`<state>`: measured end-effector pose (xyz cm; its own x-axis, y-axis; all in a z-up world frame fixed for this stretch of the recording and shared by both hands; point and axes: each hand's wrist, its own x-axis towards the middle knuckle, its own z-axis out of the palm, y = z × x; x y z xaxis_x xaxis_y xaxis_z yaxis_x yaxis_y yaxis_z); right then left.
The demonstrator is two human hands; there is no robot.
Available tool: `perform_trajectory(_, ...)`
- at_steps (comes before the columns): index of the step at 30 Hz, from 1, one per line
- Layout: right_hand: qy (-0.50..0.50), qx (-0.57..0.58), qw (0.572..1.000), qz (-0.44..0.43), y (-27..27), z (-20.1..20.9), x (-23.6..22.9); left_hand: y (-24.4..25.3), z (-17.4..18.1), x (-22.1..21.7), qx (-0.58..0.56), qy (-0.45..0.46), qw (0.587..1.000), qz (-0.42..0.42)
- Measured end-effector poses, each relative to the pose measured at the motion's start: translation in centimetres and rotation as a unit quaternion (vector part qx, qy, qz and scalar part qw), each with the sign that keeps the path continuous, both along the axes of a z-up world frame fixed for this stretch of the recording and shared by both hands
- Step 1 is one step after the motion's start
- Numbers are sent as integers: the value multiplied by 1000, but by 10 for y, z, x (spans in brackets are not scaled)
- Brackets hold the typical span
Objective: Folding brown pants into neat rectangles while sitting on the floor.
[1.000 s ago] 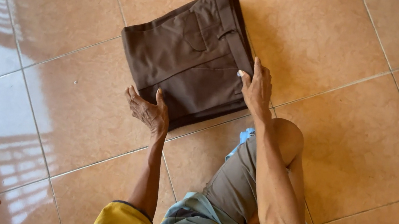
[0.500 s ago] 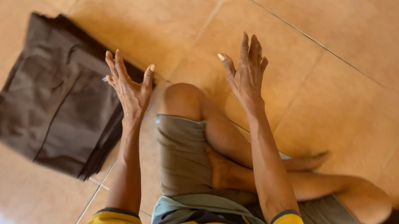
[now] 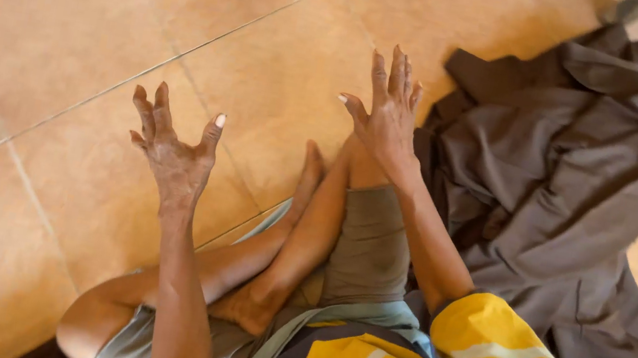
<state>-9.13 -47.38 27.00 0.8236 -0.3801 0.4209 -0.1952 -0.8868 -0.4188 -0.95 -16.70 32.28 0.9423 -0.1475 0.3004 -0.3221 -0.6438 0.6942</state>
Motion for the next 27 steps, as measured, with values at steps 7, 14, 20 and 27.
perform_trajectory(7, 62, 46, 981, -180, -105, 31, -139, -178, 29, -24, 18, -83, 977, -194)
perform_trajectory(14, 146, 81, 929, -329, -143, 22, -268, -318, -23, -118, 65, -105, 920, -372)
perform_trajectory(20, 294, 148, 869, -368, -147, -32, -350, -371, -84, -195, 113, -36, 822, -557)
perform_trajectory(27, 290, 181, 862, -374, -135, -87, -365, -375, -122, -226, 232, 142, 708, -652)
